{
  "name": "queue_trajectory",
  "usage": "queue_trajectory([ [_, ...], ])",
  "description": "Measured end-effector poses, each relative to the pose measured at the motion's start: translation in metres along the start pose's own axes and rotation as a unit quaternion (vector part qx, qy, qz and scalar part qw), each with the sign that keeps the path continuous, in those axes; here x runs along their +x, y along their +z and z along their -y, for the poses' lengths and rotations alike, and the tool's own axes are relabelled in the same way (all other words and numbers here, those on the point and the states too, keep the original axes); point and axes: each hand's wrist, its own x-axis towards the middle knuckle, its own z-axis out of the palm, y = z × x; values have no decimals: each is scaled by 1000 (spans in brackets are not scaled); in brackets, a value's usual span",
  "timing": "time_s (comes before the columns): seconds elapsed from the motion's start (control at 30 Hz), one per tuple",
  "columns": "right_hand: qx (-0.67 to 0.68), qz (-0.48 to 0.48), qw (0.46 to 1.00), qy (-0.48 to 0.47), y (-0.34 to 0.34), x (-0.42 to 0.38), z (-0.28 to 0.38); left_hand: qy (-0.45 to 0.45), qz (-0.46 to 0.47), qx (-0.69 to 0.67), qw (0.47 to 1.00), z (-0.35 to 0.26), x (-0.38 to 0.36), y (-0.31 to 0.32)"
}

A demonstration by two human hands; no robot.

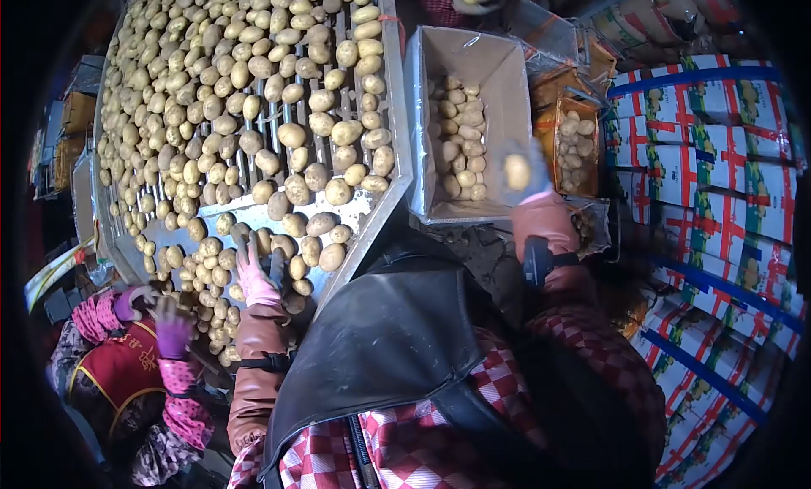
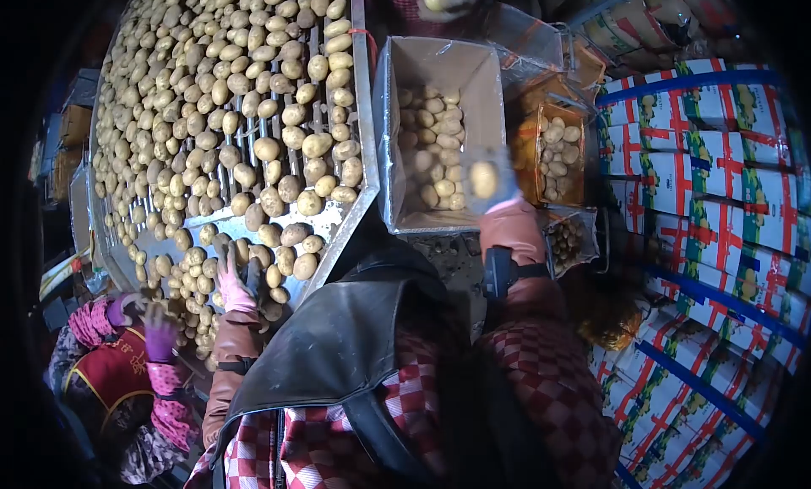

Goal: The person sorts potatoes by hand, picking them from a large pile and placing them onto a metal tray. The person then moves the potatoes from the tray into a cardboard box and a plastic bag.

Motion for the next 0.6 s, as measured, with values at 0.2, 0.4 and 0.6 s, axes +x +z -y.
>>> queue_trajectory([
  [0.2, 195, 252, 947, 49, -132, 71, 124, -30, 3, -2, 1000, 3, -1, 9],
  [0.4, 86, 426, 900, 33, -183, 195, 185, -84, 68, -72, 992, -12, -3, -19],
  [0.6, -41, 445, 881, 155, -15, 124, 73, -143, 0, -64, 988, -32, -28, -16],
])
